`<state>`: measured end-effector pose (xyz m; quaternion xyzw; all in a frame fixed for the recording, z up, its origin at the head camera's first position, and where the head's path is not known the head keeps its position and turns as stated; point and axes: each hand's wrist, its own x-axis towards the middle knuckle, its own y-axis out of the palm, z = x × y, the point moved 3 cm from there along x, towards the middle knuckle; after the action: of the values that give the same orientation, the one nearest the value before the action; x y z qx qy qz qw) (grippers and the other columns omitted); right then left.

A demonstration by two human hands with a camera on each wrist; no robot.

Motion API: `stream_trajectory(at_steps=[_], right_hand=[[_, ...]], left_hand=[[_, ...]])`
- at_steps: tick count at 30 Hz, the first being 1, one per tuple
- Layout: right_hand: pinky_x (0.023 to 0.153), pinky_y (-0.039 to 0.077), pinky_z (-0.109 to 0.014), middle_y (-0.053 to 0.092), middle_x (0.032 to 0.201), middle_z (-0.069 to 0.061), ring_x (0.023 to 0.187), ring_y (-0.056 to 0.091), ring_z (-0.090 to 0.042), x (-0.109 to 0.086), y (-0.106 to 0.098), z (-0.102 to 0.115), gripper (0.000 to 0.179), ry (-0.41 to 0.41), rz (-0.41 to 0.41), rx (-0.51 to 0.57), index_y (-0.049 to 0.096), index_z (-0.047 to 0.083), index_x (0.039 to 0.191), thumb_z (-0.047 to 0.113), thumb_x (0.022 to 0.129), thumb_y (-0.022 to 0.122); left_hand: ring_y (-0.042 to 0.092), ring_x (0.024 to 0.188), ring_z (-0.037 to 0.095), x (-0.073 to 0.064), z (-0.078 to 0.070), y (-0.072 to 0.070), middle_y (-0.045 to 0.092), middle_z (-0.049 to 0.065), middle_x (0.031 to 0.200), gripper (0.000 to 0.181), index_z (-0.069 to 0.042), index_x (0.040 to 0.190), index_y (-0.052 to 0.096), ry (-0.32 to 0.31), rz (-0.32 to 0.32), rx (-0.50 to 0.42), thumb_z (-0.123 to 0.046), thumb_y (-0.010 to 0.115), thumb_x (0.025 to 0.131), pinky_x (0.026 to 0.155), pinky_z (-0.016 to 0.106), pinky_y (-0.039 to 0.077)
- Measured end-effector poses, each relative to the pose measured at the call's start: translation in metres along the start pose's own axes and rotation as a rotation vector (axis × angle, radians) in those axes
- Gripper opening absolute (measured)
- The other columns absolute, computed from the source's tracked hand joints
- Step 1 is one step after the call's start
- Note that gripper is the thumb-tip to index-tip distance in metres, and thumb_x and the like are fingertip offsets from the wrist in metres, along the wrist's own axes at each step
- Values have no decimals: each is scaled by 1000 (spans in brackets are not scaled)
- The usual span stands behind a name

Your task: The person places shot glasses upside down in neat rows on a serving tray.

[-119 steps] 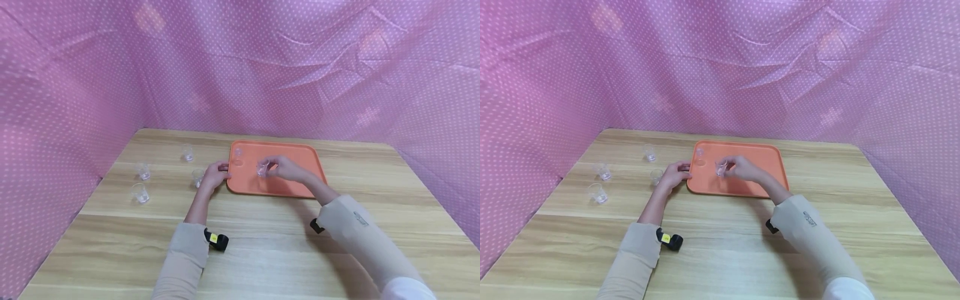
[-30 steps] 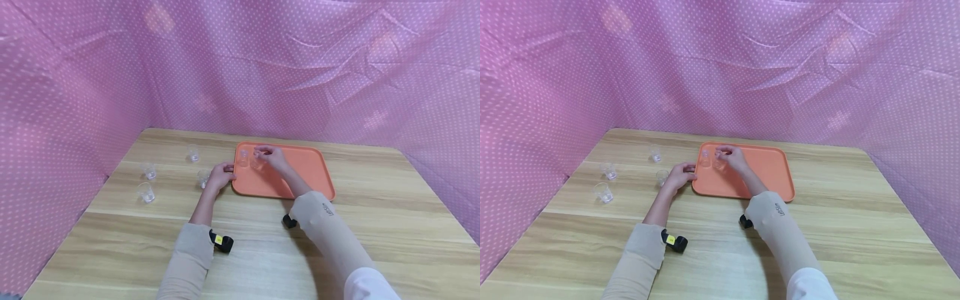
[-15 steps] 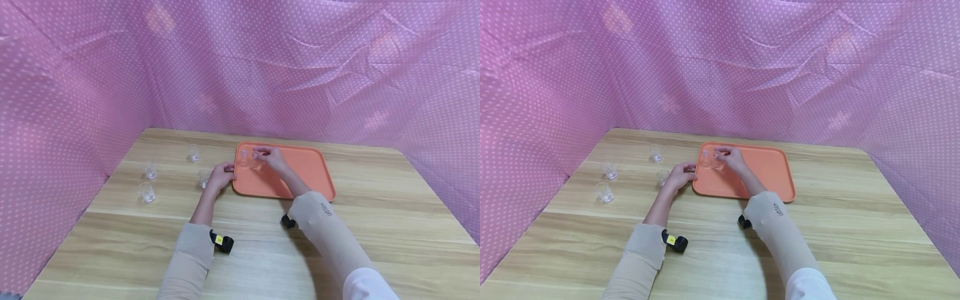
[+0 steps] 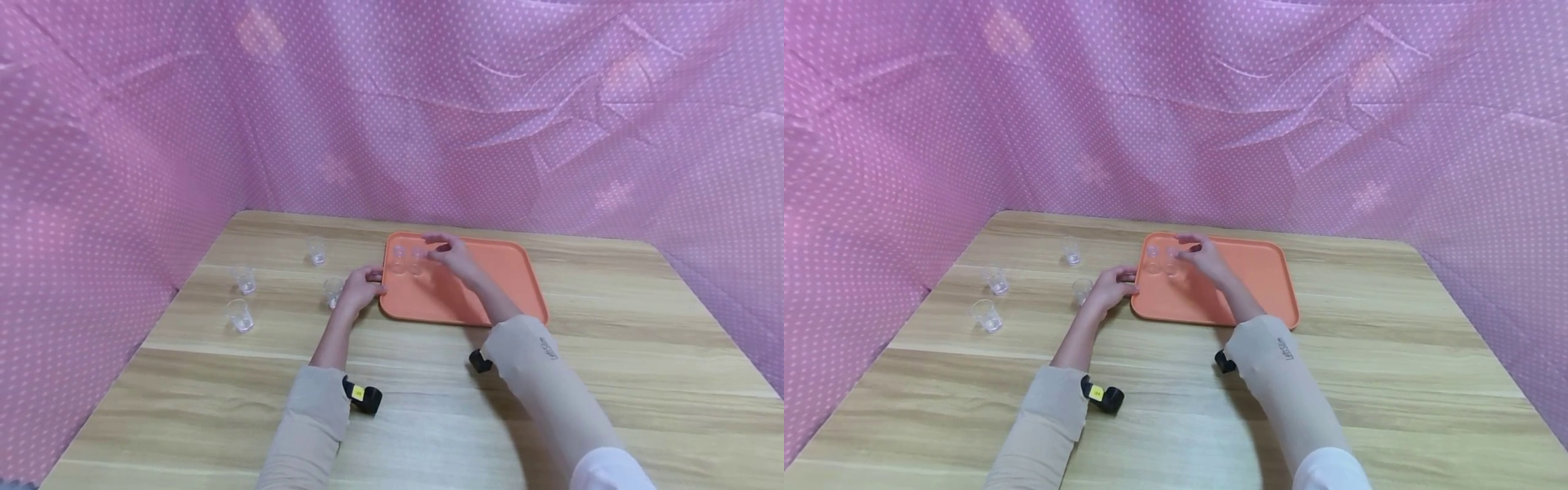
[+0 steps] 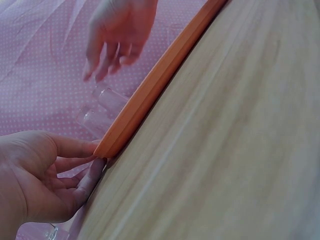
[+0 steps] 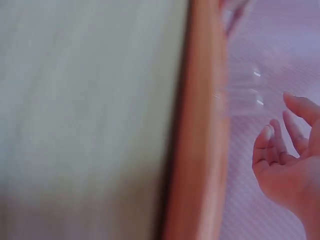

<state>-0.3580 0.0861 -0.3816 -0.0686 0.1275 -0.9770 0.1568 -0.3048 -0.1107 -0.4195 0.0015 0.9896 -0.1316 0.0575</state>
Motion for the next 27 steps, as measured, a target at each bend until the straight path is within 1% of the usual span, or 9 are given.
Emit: stream_trajectory(at_steps=[2,5,10,13,15,19,21,24,27], right_hand=[[86,42,-52,49,122,-26,92,52,-26,-6,-12,5,39,-21,-16,-27,51,-6,124,-1,86,59],[88,42,-50,49,122,-26,96,52,-26,-19,-35,10,37,-29,-42,-93,50,-6,124,2,88,58],[86,44,-48,53,114,-26,97,52,-30,-44,-81,6,35,11,-111,-213,52,-6,122,8,90,57],[85,45,-44,51,116,-27,94,53,-23,-61,-108,-2,36,34,-155,-234,50,-7,123,9,91,55],[85,46,-39,49,119,-28,92,53,-15,-73,-124,-10,37,48,-186,-244,48,-9,124,9,92,54],[81,49,-30,46,121,-30,91,54,-9,-95,-148,-27,39,81,-220,-216,44,-12,126,7,93,51],[78,50,-26,47,120,-28,90,56,-9,-103,-155,-36,39,96,-226,-167,42,-14,126,6,93,50],[74,50,-21,51,114,-19,86,57,-5,-111,-162,-49,41,110,-237,-83,38,-15,128,5,94,49],[72,50,-19,51,112,-11,84,57,-5,-114,-167,-59,43,119,-243,-15,36,-13,130,7,94,50]], left_hand=[[53,105,28,0,0,0,58,19,112,48,5,122,53,0,0,-2,11,61,75,88,32,45],[53,105,28,1,0,0,58,18,112,49,4,122,53,-3,-2,-5,11,62,75,89,32,45],[53,105,28,2,1,0,58,19,113,49,4,123,53,0,-1,-4,12,62,75,89,32,45],[53,106,29,1,0,0,58,20,113,49,6,123,52,6,2,-6,12,61,75,89,33,44],[53,106,29,1,0,1,58,20,113,49,6,123,52,3,5,-9,12,61,75,89,33,44],[52,106,29,1,0,1,57,19,114,50,5,123,52,-1,8,-4,12,61,75,90,33,43],[52,107,29,0,0,1,57,19,114,50,5,124,52,-5,4,-6,12,61,75,91,33,43],[52,107,29,0,0,0,57,19,114,50,5,123,52,-2,1,-4,12,60,75,92,33,43],[52,107,29,0,0,1,57,19,114,50,5,123,52,-3,6,-5,12,60,75,91,33,43]])
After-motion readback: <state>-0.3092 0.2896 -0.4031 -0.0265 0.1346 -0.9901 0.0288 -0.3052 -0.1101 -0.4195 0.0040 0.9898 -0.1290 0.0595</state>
